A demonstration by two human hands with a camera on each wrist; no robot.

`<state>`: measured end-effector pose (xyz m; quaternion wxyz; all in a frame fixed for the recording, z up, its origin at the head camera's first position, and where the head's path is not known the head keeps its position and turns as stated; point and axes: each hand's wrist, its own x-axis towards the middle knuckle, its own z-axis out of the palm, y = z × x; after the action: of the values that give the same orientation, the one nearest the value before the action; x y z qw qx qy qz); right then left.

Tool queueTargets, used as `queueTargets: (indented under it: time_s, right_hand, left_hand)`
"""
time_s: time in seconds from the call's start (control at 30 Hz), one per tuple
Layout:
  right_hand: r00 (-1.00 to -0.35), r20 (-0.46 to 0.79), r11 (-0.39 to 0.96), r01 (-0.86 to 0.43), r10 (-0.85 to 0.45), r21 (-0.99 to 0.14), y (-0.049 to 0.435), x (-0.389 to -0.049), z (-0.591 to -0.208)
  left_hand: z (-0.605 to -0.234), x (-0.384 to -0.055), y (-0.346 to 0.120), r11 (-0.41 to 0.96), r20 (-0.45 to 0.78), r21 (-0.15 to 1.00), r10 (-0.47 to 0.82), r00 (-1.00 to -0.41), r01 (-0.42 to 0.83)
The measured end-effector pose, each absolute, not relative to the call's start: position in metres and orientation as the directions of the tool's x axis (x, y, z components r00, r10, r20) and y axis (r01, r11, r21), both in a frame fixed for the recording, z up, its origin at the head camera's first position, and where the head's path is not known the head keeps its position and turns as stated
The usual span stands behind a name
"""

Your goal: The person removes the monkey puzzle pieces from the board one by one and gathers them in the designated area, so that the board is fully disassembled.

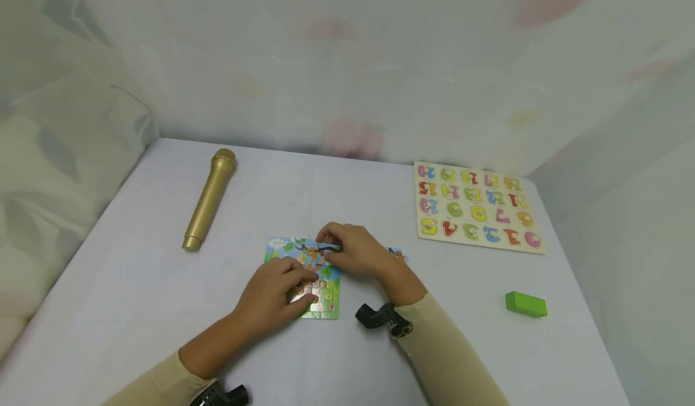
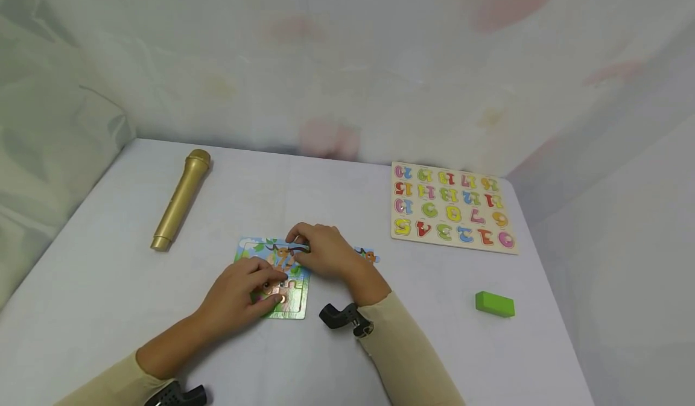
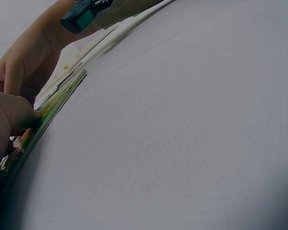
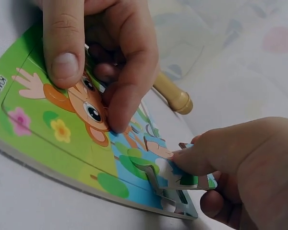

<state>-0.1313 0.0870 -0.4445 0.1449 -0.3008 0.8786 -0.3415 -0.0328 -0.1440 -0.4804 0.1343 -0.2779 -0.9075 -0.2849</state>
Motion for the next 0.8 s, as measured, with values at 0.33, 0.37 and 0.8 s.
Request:
queueTargets:
  time_s: [0.33, 0.37, 0.8]
  right_hand:
    - [-0.788, -0.027, 0.488, -0.354, -0.615, -0.797, 0.097, -0.13, -0.441]
    - [-0.792, -0.027, 0.484, -0.345, -0.61, -0.804, 0.099, -0.13, -0.44]
    - [-0.808, -0.035, 0.46, -0.299, -0.589, -0.836, 0.134, -0.134, -0.434]
  left_hand:
    - [-0.482, -0.034, -0.144, 0.674, 0.408, 0.449, 0.429, -0.806, 0.586]
    - [-0.483, -0.034, -0.144, 0.672, 0.41, 0.45, 0.429, -0.805, 0.588]
    - [-0.483, -0.034, -0.144, 0.664, 0.413, 0.457, 0.43, -0.803, 0.591]
